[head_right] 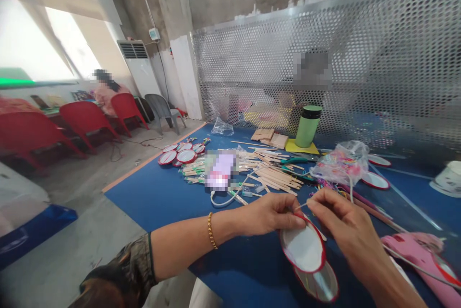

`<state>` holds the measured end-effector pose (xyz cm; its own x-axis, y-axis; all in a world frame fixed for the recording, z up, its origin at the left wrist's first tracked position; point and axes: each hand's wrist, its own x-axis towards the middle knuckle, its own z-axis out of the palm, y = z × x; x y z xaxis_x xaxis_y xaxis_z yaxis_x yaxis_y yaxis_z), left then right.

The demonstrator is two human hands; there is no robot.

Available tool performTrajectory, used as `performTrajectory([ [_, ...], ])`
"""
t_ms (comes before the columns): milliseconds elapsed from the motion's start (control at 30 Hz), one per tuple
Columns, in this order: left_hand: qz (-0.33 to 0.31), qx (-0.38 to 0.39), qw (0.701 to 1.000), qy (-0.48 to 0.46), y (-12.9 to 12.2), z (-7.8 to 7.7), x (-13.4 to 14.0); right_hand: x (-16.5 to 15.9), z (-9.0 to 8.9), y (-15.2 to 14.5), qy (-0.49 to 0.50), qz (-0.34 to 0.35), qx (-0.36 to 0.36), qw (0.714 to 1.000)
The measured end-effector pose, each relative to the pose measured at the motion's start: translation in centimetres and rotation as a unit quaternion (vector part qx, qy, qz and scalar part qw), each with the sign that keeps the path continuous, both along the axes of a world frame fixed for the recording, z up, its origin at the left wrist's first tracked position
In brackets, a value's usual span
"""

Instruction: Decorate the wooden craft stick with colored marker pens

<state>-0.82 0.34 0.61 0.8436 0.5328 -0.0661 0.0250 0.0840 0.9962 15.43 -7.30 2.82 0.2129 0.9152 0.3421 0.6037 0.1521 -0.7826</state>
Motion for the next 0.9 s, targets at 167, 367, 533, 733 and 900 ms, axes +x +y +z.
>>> performTrajectory([
  [167, 0.089, 0.065, 0.994, 0.007, 0.8, 0.5, -0.3, 0.4, -0.2, -0.4, -0.037, 0.029, 0.001, 0.999],
  [367, 0.152, 0.012, 0.988, -0.028, 1.7, 0.6, -0.3, -0.2, -0.5, -0.6, -0.075, 0.062, 0.065, 0.993],
  [533, 0.206, -0.003, 0.977, -0.059, 2.0, 0.6, -0.6, -2.3, -0.9, -0.6, -0.103, 0.123, 0.112, 0.981],
  [733, 0.287, 0.053, 0.956, -0.016, 2.0, 0.3, -0.4, -3.6, -2.5, 0.1, -0.088, 0.127, 0.083, 0.985],
  [900, 0.272, 0.07, 0.96, 0.013, 1.8, 0.6, -0.5, -3.6, -3.3, 0.6, -0.053, 0.112, -0.001, 0.992],
])
